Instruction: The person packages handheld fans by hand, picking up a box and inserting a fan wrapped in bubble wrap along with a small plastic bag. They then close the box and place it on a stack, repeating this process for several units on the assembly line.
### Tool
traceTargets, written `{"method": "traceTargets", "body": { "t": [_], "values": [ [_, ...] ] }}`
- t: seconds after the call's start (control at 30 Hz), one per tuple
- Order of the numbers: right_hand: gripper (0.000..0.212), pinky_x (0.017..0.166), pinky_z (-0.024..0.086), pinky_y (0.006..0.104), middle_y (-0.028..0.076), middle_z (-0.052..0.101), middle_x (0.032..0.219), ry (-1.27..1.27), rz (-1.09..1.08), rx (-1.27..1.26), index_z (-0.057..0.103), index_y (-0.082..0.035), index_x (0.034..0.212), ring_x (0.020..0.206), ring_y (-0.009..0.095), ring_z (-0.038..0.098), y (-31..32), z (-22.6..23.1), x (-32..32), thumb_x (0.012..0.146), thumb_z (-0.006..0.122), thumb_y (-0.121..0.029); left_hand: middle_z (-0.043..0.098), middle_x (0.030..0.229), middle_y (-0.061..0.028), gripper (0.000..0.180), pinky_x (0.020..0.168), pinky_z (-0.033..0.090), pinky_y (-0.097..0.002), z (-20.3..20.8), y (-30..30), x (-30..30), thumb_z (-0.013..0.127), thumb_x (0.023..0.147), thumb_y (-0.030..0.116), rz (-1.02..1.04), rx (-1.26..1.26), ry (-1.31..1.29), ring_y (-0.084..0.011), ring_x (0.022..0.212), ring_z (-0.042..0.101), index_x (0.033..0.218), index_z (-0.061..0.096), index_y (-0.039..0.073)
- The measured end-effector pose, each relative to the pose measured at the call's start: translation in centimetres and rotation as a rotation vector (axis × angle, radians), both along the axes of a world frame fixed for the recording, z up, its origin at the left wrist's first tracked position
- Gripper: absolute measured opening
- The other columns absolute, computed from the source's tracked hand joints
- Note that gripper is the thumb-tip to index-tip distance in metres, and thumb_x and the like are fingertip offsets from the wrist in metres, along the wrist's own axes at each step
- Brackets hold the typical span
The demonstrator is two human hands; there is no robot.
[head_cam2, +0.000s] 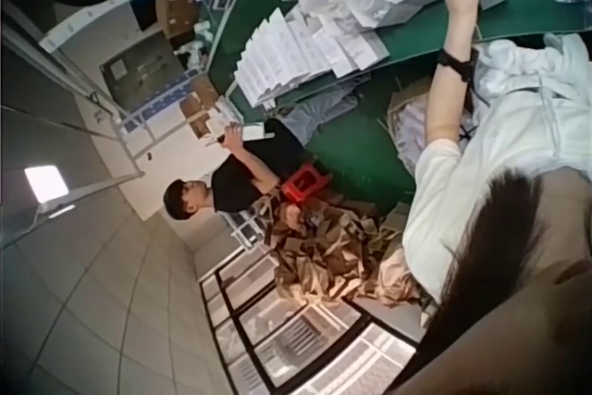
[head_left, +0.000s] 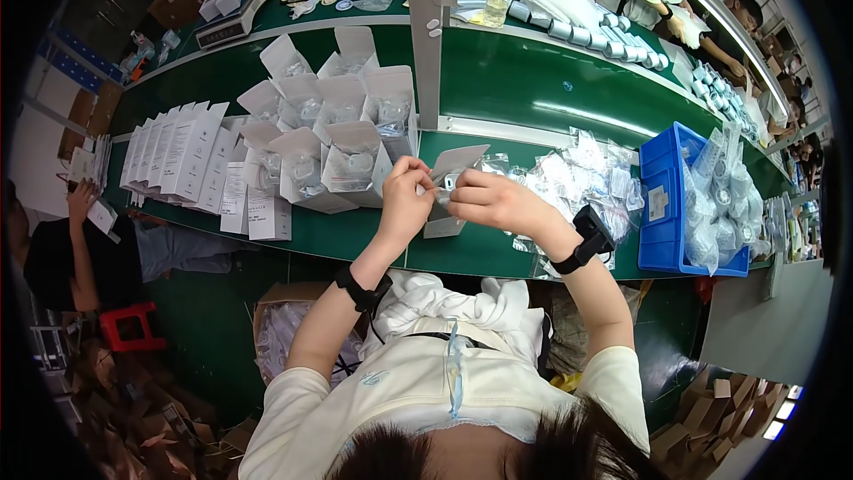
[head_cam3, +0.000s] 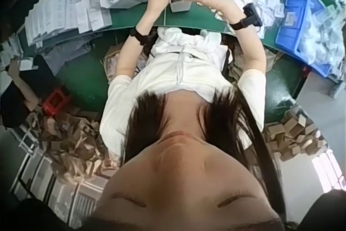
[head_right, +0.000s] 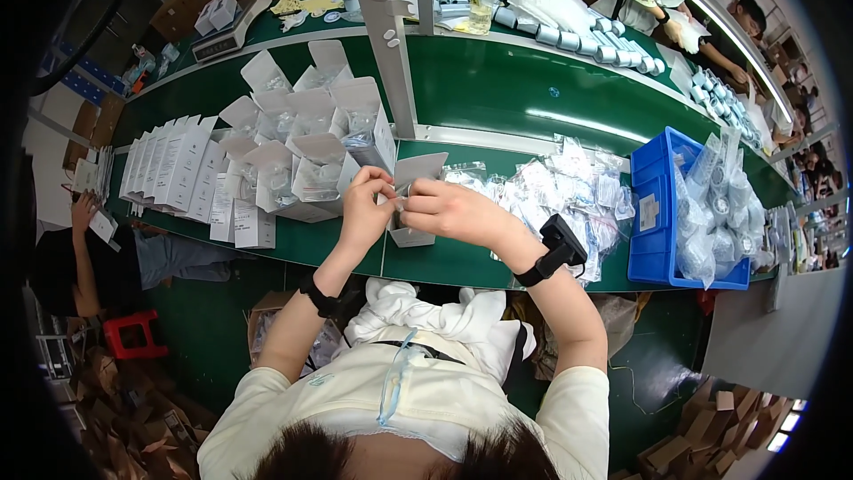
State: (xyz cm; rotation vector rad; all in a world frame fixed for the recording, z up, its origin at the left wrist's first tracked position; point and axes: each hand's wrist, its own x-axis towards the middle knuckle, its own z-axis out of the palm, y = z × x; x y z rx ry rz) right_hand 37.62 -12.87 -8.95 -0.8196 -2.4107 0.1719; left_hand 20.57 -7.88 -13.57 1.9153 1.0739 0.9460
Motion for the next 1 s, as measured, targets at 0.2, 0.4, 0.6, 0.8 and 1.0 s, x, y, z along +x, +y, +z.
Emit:
{"method": "traceTargets", "body": {
  "t": [0.2,0.4,0.6,0.8,1.0],
  "values": [
    [0.012,0.068,0.047,0.0279,0.004,0.051,0.083,-0.249,0.315,0.098,0.051,-0.002,0.078,0.082,0.02,0.051,1.6,-1.4,-2.1,0.067,0.051,-0.005,0.052,0.079,-0.007,0.009,0.061,0.043,-0.0275,-2.5,-0.1,-0.9,0.063,0.056,-0.006,0.004,-0.082,-0.01,-0.0183,0.07,0.055,0.059,0.055,-0.002],
    [0.019,0.067,0.047,0.0281,0.005,0.051,0.08,-0.096,0.049,-0.194,0.053,-0.004,0.085,0.078,0.018,0.052,-0.4,-1.4,-2.7,0.067,0.052,-0.01,0.053,0.077,-0.0058,0.01,0.063,0.044,-0.0258,-3.0,0.2,-2.2,0.064,0.054,-0.006,0.015,-0.12,-0.021,-0.017,0.07,0.056,0.06,0.057,-0.001],
    [0.017,0.068,0.047,0.0296,0.005,0.05,0.08,-0.343,-0.238,-0.004,0.052,-0.004,0.082,0.078,0.019,0.053,-1.2,-1.0,-3.1,0.066,0.053,-0.011,0.053,0.075,-0.0074,0.01,0.063,0.043,-0.0286,-1.7,-0.4,-1.3,0.065,0.055,-0.004,0.059,-0.083,-0.041,-0.0211,0.07,0.055,0.059,0.056,-0.002],
    [0.018,0.067,0.047,0.0303,0.006,0.049,0.081,-0.263,-0.067,-0.083,0.054,-0.004,0.082,0.08,0.022,0.054,-0.2,-3.1,-3.0,0.065,0.054,-0.009,0.052,0.074,-0.0083,0.009,0.063,0.043,-0.0298,-2.0,-0.7,-1.6,0.064,0.056,-0.003,0.041,-0.101,-0.044,-0.0229,0.069,0.055,0.059,0.055,-0.002],
    [0.012,0.069,0.046,0.0304,0.012,0.049,0.086,-0.105,-0.051,-0.205,0.051,-0.001,0.076,0.082,0.023,0.051,-1.4,-2.4,-2.5,0.065,0.053,-0.007,0.053,0.074,-0.0084,0.009,0.063,0.043,-0.0284,-2.3,-1.6,-1.3,0.062,0.056,-0.005,0.042,-0.033,-0.05,-0.0221,0.069,0.055,0.06,0.055,-0.002]
  ]
}}
